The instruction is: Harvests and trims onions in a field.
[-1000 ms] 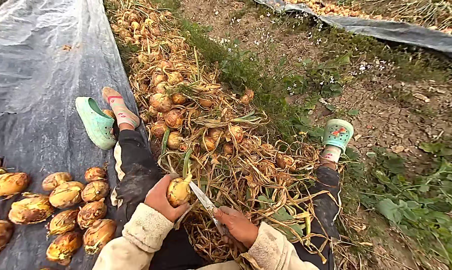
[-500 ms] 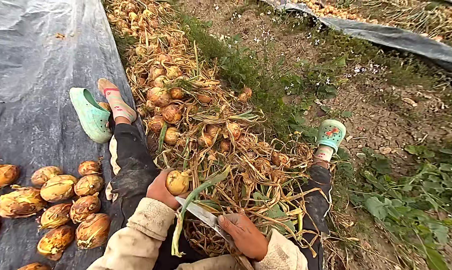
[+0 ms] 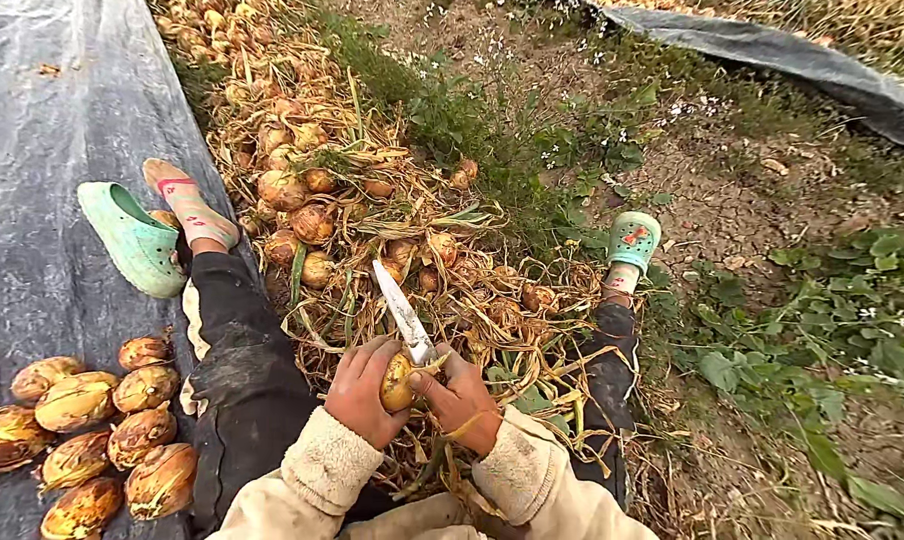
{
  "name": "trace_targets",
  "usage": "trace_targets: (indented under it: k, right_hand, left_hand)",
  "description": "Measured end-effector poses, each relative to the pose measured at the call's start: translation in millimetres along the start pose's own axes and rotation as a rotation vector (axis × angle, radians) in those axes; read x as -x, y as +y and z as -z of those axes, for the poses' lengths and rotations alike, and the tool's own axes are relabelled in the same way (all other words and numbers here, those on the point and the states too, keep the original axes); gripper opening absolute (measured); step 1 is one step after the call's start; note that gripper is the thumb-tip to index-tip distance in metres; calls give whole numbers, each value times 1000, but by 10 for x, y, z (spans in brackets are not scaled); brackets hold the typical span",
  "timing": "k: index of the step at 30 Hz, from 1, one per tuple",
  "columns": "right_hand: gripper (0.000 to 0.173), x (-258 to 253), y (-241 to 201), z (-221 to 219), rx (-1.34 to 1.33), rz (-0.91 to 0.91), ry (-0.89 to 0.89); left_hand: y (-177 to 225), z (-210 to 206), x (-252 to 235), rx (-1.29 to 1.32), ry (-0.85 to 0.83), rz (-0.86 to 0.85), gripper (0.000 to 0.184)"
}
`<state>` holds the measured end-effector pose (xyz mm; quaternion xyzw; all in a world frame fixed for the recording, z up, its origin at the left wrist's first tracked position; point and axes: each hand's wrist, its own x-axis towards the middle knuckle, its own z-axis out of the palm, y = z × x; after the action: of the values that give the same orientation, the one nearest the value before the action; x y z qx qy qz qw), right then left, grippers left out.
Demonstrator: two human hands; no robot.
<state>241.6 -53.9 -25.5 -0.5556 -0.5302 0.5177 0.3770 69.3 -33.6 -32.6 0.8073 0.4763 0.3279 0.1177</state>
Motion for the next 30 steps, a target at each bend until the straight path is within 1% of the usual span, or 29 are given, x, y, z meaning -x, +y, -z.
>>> trace_targets:
  k: [2,6,8,9,10,11,12,13,14,15,16,17,18,19,20,21,22,23,24,25,26,27,28,29,30]
  right_hand:
    - [36,33,33,-69,-183,-102,-16]
    - [26,27,93,-100,-338,-297,20]
    - [26,43,90,-111,-425,-359,48]
    - [30,92,75,-114,-436,-383,32]
    - [37,177,60,-123,-392,-409,-30]
    - [42,290,58,-136,-326,-433,-117]
    - [43,387,85,-144,-280,-446,-184]
    - [44,403,133,-119,-262,-442,-193]
    - [46,352,175,-57,-251,-435,-174]
    - [49,310,206,-3,-245,-427,-139]
    - [48,281,216,23,-238,-410,-100]
    - [46,225,193,47,-217,-377,-71]
    - [47,143,138,68,-168,-323,-37]
    - [54,73,58,86,-97,-270,2]
    - [65,24,-28,102,-21,-218,42]
    - [74,-7,-92,112,32,-164,81]
    - [77,-18,-133,122,64,-110,114]
    - [76,-12,-150,135,78,-54,144]
    - [69,2,-136,146,71,6,173]
    - [60,24,-90,149,46,71,196]
    - [50,54,-37,142,7,118,205]
    - [45,93,12,128,-26,133,190]
    - [44,137,53,106,-52,113,156]
    - [41,180,89,75,-79,67,110]
    - [39,218,129,39,-106,9,62]
  left_hand:
    - [-16,-75,0,-96,27,-48,79]
    - [-12,-268,-16,-173,56,-77,81]
    - [-32,-360,-85,-201,77,-62,80]
    - [-59,-373,-144,-199,62,9,78]
    - [-116,-326,-237,-176,4,175,77]
    - [-229,-216,-365,-116,-84,424,80]
    - [-396,-92,-480,-30,-92,626,86]
    - [-530,34,-584,91,-20,736,91]
    - [-591,124,-653,265,92,785,91]
    - [-571,160,-633,498,197,817,85]
    - [-473,162,-566,773,275,847,72]
    - [-329,159,-519,1040,320,891,54]
    - [-168,160,-502,1252,348,949,35]
    - [-11,159,-484,1406,353,1015,22]
    - [97,146,-435,1519,319,1055,27]
    - [159,113,-361,1600,259,1058,33]
    - [207,65,-279,1650,198,1039,34]
    - [238,15,-198,1683,145,1014,36]
    - [239,-22,-125,1707,79,983,49]
    - [210,-42,-66,1717,18,958,72]
    - [162,-36,-28,1679,-43,941,91]
    - [106,-7,4,1605,-104,918,103]
    - [50,31,41,1510,-147,896,108]
    - [-12,65,92,1405,-184,854,108]
    - [-81,92,163,1302,-219,790,104]
